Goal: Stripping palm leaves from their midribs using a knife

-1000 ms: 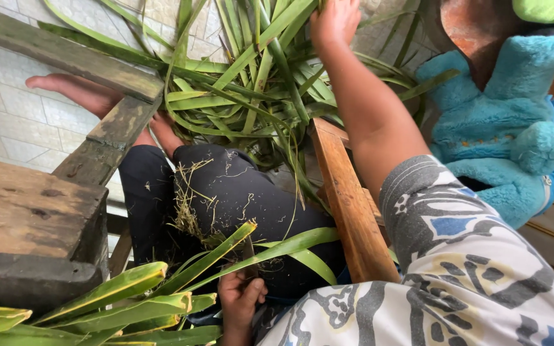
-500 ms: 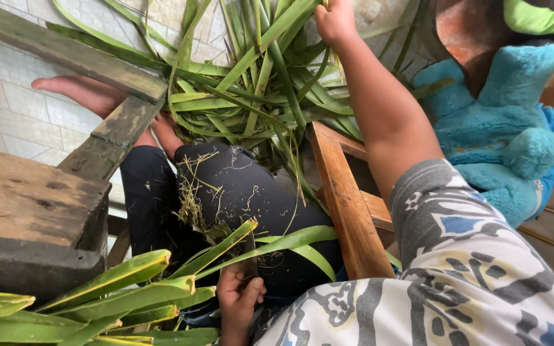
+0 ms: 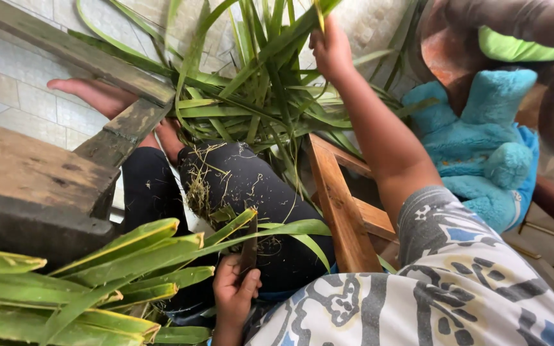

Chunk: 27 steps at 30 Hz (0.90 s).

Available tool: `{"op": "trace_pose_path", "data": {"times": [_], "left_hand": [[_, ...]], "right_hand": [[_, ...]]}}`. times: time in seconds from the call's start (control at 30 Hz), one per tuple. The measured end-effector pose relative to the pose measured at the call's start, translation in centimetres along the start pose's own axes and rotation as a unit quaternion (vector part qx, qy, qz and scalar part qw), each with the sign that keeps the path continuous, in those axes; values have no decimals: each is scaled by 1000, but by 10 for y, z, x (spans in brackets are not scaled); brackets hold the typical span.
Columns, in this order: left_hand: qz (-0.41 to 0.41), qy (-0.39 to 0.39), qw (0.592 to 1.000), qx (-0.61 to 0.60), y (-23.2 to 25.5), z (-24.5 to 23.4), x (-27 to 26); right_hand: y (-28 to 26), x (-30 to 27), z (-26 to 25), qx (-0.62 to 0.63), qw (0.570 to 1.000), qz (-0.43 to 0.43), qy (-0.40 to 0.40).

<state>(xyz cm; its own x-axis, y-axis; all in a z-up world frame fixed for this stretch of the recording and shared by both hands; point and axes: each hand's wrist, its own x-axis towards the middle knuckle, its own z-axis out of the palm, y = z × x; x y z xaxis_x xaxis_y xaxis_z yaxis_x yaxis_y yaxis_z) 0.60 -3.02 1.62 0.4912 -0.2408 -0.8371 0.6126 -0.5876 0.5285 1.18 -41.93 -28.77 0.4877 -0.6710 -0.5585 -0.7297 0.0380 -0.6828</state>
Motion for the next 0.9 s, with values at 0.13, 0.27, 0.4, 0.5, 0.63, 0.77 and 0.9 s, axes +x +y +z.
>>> {"op": "trace_pose_path", "data": {"times": [0.13,0.27,0.4,0.5,0.63,0.77,0.9], "left_hand": [[12,2,1000,-7,2,1,-1],[22,-1,1000,5,6,2,-1],[20,-6,1000,7,15,3,-4],[26,-19,999,-9,13,2,-5],[48,-29,998,-2,23,1,-7],[40,-26,999,16,28,2,-9],[43,-28,999,11,30,2,-10]], "right_hand": [[-6,-23,-5,-80,985,-146,39],[0,-25,-7,-110,951,-246,152],[-48,-47,-29,-78,870,-445,200],[-48,-42,-31,-141,925,-324,144],[-65,-49,-55,-164,952,-241,90],[-94,-75,-76,-92,951,-259,142],[-79,-77,-81,-28,886,-378,267]]}}
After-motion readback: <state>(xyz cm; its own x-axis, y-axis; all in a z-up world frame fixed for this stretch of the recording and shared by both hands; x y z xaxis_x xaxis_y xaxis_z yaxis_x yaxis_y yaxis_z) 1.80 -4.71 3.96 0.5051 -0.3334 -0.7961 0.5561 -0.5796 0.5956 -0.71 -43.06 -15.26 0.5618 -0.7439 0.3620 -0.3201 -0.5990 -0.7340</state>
